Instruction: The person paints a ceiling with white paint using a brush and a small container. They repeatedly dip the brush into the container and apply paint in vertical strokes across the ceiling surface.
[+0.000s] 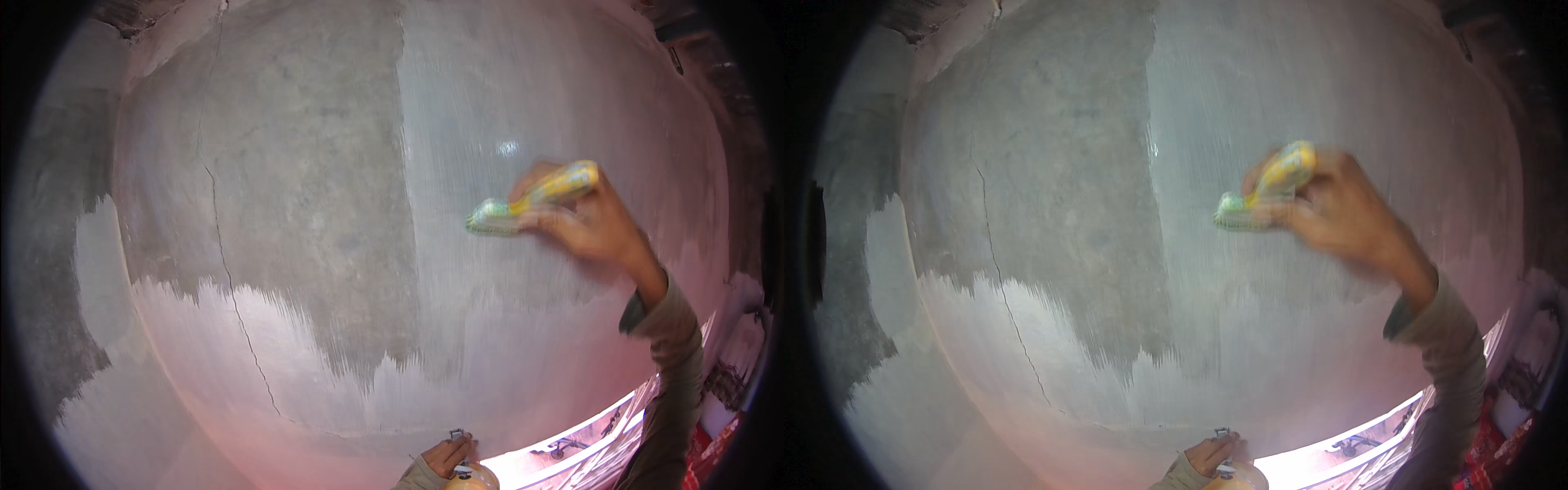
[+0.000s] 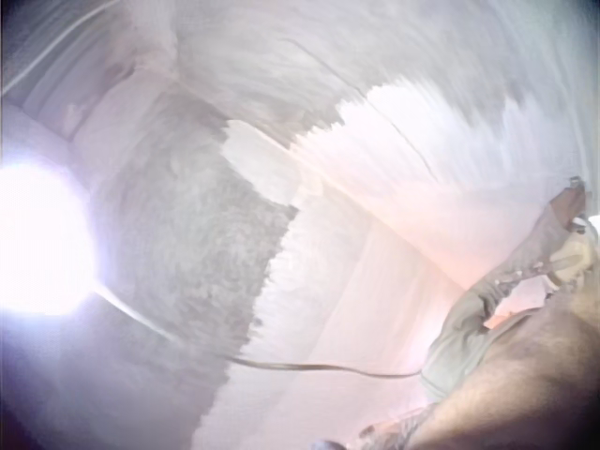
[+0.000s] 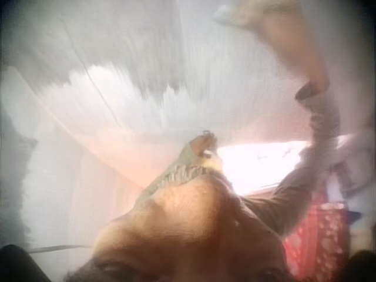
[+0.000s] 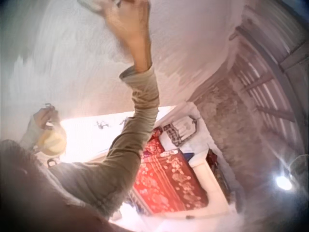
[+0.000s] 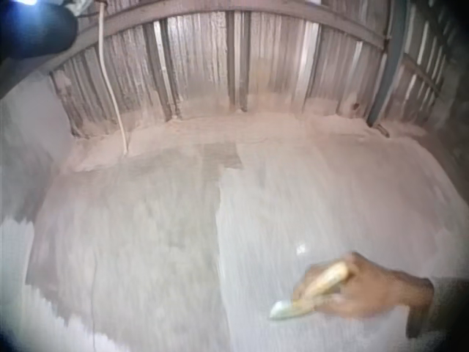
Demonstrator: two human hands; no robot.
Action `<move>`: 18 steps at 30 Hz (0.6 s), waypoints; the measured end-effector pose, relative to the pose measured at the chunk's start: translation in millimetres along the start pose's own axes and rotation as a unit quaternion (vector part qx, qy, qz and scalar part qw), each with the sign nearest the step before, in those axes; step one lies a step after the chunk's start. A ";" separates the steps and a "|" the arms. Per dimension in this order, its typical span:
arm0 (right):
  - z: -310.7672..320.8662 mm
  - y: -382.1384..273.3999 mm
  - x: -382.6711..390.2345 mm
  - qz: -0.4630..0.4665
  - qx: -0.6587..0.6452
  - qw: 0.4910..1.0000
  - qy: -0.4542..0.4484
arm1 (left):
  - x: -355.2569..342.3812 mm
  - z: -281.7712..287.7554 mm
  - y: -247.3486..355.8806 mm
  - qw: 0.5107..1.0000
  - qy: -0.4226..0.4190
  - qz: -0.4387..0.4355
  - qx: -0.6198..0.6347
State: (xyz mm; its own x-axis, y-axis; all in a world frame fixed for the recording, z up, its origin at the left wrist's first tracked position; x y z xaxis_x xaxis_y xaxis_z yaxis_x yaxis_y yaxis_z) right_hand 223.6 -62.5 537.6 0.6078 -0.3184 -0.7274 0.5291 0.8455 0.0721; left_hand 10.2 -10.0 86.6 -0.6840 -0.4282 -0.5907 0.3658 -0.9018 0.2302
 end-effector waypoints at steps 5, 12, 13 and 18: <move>64.6 16.7 -95.6 0.065 0.045 0.995 0.062 | 9.0 2.6 13.3 0.921 0.009 0.153 0.359; 147.5 12.3 -188.2 0.130 0.098 0.969 0.186 | 2.7 -17.1 1.7 0.981 -0.035 0.075 0.176; 157.9 12.6 -198.8 0.114 0.157 0.958 0.212 | -0.4 -19.6 0.6 0.982 -0.040 0.068 0.170; 147.0 19.2 -242.5 0.157 0.230 0.909 0.310 | 0.7 -24.4 -7.9 0.985 -0.045 0.085 0.146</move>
State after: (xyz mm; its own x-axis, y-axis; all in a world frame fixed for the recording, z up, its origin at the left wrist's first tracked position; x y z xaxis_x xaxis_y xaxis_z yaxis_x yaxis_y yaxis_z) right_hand 173.4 -32.0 815.7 0.3965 0.3314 -0.8561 0.6654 0.5387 0.5167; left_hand 22.2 -1.7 65.5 -0.6859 -0.5662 -0.4571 0.2914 -0.7893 0.5404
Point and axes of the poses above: each hand's wrist, its own x-axis away from the middle knuckle, its own z-axis out of the back of the hand, y = z × x, the point moved 3 cm from there along -x, towards the middle knuckle, and after that the axes turned 13 degrees about -y, right-handed, at the moved point
